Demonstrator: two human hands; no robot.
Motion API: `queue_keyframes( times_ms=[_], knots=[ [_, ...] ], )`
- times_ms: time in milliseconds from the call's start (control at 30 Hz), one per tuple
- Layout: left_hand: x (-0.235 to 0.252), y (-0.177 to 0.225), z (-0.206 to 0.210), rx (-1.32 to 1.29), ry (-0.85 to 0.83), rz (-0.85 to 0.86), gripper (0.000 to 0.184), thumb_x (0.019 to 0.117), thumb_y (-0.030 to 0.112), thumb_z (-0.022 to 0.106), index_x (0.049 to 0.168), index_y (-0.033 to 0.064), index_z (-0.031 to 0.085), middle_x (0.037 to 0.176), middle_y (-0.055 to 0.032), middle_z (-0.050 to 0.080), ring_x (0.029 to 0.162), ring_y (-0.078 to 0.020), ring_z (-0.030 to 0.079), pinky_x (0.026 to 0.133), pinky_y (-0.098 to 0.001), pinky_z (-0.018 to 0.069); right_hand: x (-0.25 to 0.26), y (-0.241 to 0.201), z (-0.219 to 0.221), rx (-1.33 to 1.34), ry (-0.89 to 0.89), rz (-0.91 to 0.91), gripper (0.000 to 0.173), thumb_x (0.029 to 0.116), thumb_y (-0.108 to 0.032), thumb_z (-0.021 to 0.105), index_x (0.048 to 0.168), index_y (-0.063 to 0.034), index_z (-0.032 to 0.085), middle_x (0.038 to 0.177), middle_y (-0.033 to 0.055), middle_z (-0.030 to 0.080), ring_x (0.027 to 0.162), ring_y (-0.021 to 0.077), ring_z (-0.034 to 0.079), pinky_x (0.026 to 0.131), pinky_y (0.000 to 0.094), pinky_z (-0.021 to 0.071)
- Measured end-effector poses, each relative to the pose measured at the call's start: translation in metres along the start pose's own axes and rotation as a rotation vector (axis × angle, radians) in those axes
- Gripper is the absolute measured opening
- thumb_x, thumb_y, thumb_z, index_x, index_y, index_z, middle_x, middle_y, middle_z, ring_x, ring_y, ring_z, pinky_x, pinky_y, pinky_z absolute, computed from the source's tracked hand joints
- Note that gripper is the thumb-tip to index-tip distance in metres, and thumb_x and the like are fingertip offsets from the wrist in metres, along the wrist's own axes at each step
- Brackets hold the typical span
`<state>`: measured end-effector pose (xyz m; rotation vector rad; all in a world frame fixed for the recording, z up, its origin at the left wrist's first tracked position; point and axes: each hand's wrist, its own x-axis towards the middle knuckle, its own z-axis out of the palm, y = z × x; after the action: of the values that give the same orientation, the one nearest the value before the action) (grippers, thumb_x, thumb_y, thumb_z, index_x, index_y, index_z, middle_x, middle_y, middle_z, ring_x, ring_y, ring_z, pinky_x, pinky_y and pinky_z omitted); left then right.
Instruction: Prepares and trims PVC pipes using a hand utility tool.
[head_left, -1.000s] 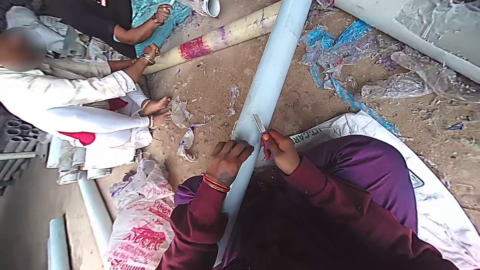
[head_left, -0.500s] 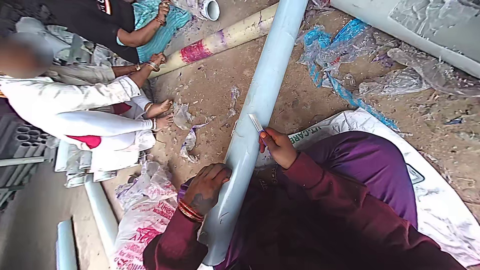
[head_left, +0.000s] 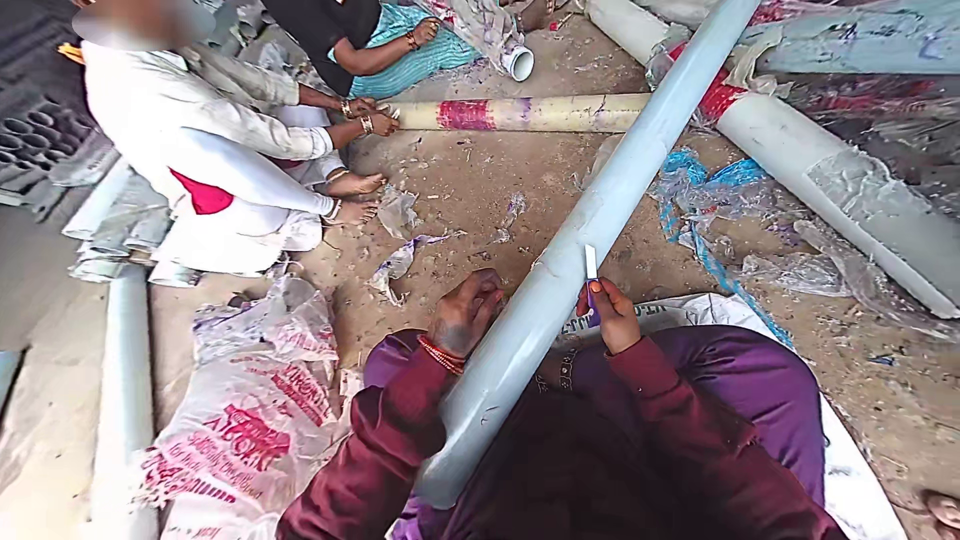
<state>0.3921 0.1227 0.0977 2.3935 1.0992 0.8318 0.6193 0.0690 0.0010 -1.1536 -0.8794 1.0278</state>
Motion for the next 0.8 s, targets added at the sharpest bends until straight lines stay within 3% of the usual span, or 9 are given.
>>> queue_keyframes(
  times_ms=[67,133,167,233,367,433,500,667,800],
  knots=[
    [0.034,0.005,0.023,-0.185,-0.331,-0.025,0.043,0.1022,0.021,0.059,0.141,0.0028,0.060,0.147,-0.0149,0.057,0.141,-0.0255,0.050,0.119,-0.0413,0.0371,-0.004,0.004,-0.002,-0.045,-0.001,-0.022,0.028,0.1055,-0.007,0.033,0.093,-0.0045,0.057,0.071,-0.0116,0.063,0.065,-0.0029,0.062,0.065,0.0168,0.0545],
    [0.059,0.001,0.044,-0.276,-0.613,-0.082,0.048,0.1071,0.030,0.051,0.152,0.0124,0.050,0.168,-0.0114,0.027,0.158,-0.0264,0.017,0.128,-0.0423,0.0150,-0.010,0.010,-0.010,-0.114,-0.001,-0.052,0.027,0.1050,-0.009,0.033,0.096,-0.0008,0.057,0.074,-0.0095,0.065,0.068,-0.0021,0.063,0.069,0.0177,0.0548],
    [0.062,-0.009,0.050,-0.341,-0.666,-0.161,0.049,0.1091,0.028,0.046,0.156,0.0125,0.045,0.170,-0.0119,0.019,0.159,-0.0261,0.013,0.128,-0.0421,0.0126,-0.017,0.014,-0.014,-0.140,0.014,-0.050,0.027,0.1049,-0.009,0.033,0.097,0.0006,0.057,0.075,-0.0087,0.065,0.069,-0.0017,0.064,0.070,0.0182,0.0550],
    [0.057,-0.042,0.046,-0.259,-0.727,-0.385,0.050,0.1130,0.027,0.031,0.159,0.0073,0.037,0.165,-0.0166,0.033,0.153,-0.0274,0.032,0.126,-0.0438,0.0236,-0.031,0.017,-0.023,-0.170,0.066,-0.040,0.027,0.1047,-0.010,0.034,0.096,-0.0004,0.058,0.074,-0.0088,0.066,0.068,-0.0010,0.065,0.069,0.0188,0.0560],
    [0.037,-0.088,0.015,0.170,-0.808,-0.840,0.038,0.1081,0.016,0.048,0.141,-0.0015,0.056,0.140,-0.0259,0.059,0.137,-0.0398,0.052,0.117,-0.0545,0.0336,-0.047,0.015,-0.024,-0.189,0.131,-0.013,0.027,0.1053,-0.009,0.032,0.099,-0.0006,0.057,0.073,-0.0094,0.066,0.064,-0.0002,0.064,0.064,0.0185,0.0560],
    [0.025,-0.089,0.009,-0.042,-0.414,-0.782,0.034,0.1084,0.014,0.049,0.138,0.0016,0.059,0.124,-0.0202,0.069,0.118,-0.0321,0.066,0.107,-0.0473,0.0451,-0.046,0.016,-0.018,-0.195,0.139,-0.026,0.024,0.1056,-0.008,0.032,0.110,0.0033,0.053,0.074,-0.0089,0.064,0.064,0.0013,0.064,0.064,0.0208,0.0577],
    [0.023,-0.079,0.024,-0.312,-0.157,-0.563,0.033,0.1062,0.011,0.053,0.136,-0.0002,0.061,0.129,-0.0203,0.066,0.114,-0.0299,0.067,0.102,-0.0437,0.0515,-0.041,0.016,-0.011,-0.190,0.160,-0.074,0.023,0.1048,-0.007,0.033,0.113,0.0043,0.051,0.076,-0.0085,0.065,0.065,0.0021,0.065,0.065,0.0221,0.0586],
    [0.038,-0.042,0.069,-0.560,-0.289,-0.354,0.040,0.1046,0.023,0.059,0.138,0.0007,0.061,0.137,-0.0194,0.062,0.121,-0.0234,0.065,0.106,-0.0344,0.0496,-0.040,0.009,0.006,-0.166,0.161,-0.152,0.020,0.1019,-0.004,0.035,0.114,0.0011,0.050,0.082,-0.0086,0.064,0.072,0.0012,0.065,0.071,0.0213,0.0583],
    [0.048,-0.031,0.076,-0.554,-0.200,-0.365,0.024,0.1008,0.013,0.064,0.114,-0.0050,0.071,0.120,-0.0200,0.069,0.106,-0.0230,0.069,0.098,-0.0350,0.0537,-0.051,0.010,0.005,-0.175,0.133,-0.146,0.019,0.1019,-0.005,0.036,0.113,0.0003,0.051,0.086,-0.0078,0.066,0.076,0.0031,0.067,0.074,0.0237,0.0592]
  ],
)
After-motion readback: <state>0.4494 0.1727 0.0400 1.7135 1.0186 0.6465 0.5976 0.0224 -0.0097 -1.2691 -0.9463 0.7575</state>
